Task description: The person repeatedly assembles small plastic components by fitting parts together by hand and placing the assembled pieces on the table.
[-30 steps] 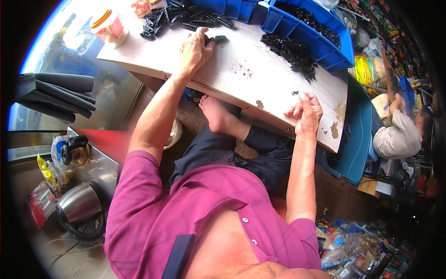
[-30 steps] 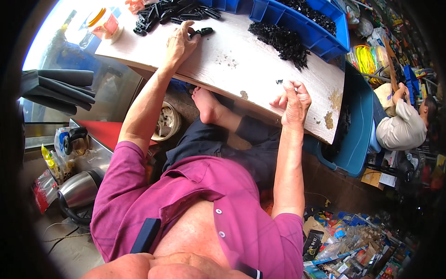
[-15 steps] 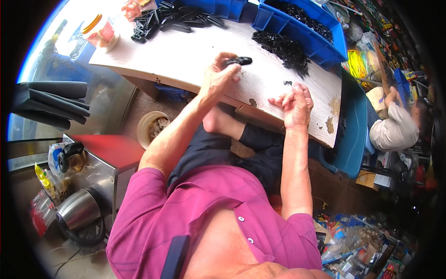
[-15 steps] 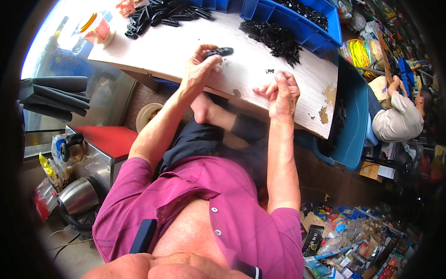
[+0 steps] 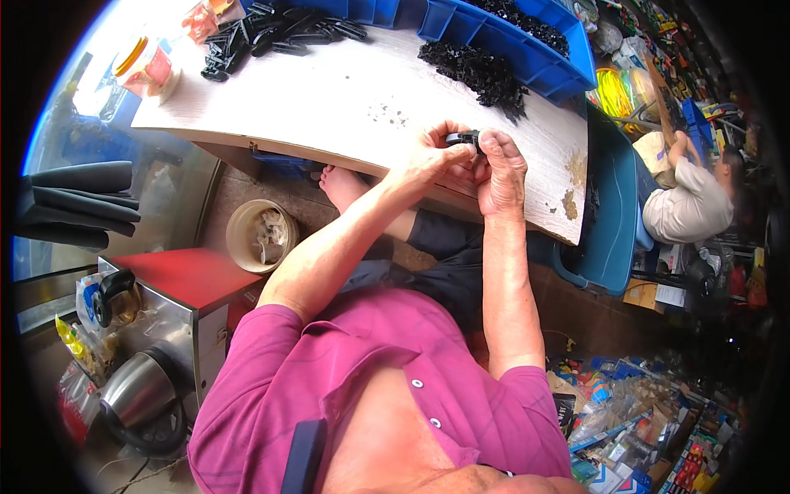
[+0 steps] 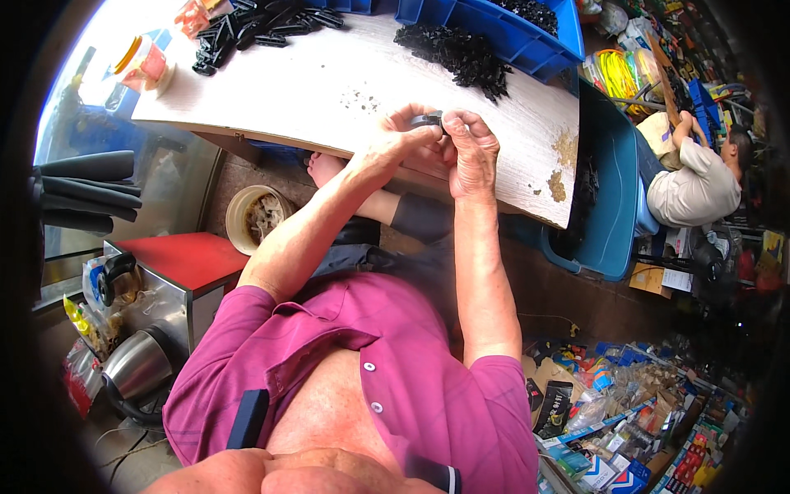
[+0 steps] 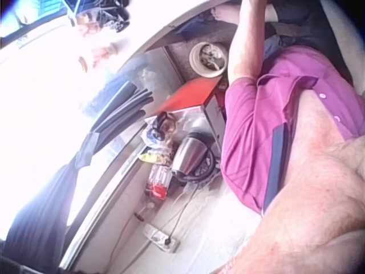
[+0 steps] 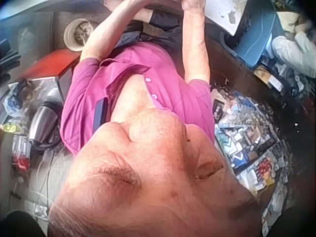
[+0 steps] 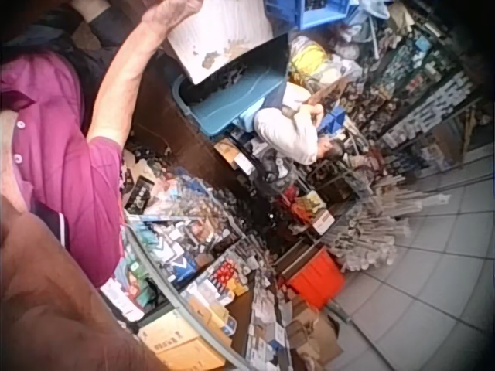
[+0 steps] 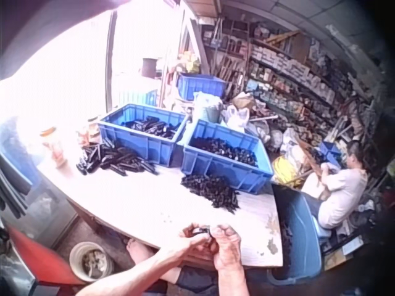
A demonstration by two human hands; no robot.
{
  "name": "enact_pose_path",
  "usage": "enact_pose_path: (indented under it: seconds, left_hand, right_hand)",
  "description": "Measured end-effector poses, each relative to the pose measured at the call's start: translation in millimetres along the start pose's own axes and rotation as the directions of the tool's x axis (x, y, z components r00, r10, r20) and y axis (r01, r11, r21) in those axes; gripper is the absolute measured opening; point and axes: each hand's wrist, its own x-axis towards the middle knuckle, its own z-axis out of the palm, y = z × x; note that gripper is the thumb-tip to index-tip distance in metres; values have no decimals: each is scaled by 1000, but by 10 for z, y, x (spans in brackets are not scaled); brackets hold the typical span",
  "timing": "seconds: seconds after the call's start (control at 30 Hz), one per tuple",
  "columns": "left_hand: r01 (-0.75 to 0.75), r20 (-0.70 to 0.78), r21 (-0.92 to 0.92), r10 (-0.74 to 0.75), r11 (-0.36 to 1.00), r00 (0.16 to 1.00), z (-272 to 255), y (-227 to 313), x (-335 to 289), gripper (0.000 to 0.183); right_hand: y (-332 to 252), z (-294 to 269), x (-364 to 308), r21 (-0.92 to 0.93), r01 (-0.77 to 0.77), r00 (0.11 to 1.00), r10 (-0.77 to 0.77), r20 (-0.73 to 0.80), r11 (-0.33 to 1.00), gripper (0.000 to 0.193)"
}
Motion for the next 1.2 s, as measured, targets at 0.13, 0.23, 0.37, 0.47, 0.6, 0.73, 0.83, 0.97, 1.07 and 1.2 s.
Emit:
enact_pose_path:
  seconds: [0.13,0.23,0.37,0.47,0.6,0.73,0.83,0.97,1.07,1.2]
  left_hand:
    - [-7,-7,13,7,1000,1000,-3,1,16,26]
    - [49,-104,36,-45,998,994,23,56,55,20]
    - [-41,-110,27,43,999,993,-4,-73,139,11]
    - [-85,-137,82,95,993,986,5,-64,127,10]
    - [-34,-137,-66,25,997,990,3,7,44,9]
    - [-65,-184,-17,61,998,981,82,5,4,5]
    - [-55,-137,-21,51,998,989,22,-28,21,7]
    - [-130,-37,197,140,972,990,-8,7,14,16]
    - [-46,-210,830,388,556,897,-570,466,25,38]
    - [166,374,831,754,-531,540,-1638,1235,350,37]
  right_hand:
    - [32,-28,30,9,-23,1000,23,17,1000,7]
    - [14,26,6,8,-10,1000,10,5,1000,8]
    - [-52,56,-23,-33,-30,1000,30,-9,999,9]
    - [-100,98,-39,-87,-19,1000,19,3,996,11]
    - [-194,167,-87,-202,-181,983,178,-32,963,25]
    - [-85,116,-70,-285,-122,992,127,-1,951,30]
    - [-48,164,-104,-294,-65,994,37,-99,954,22]
    - [-40,66,-82,-209,-26,996,7,-92,977,21]
    - [-154,-74,-107,-39,-74,987,67,-145,997,29]
    - [-520,-540,107,13,-116,868,107,-485,993,36]
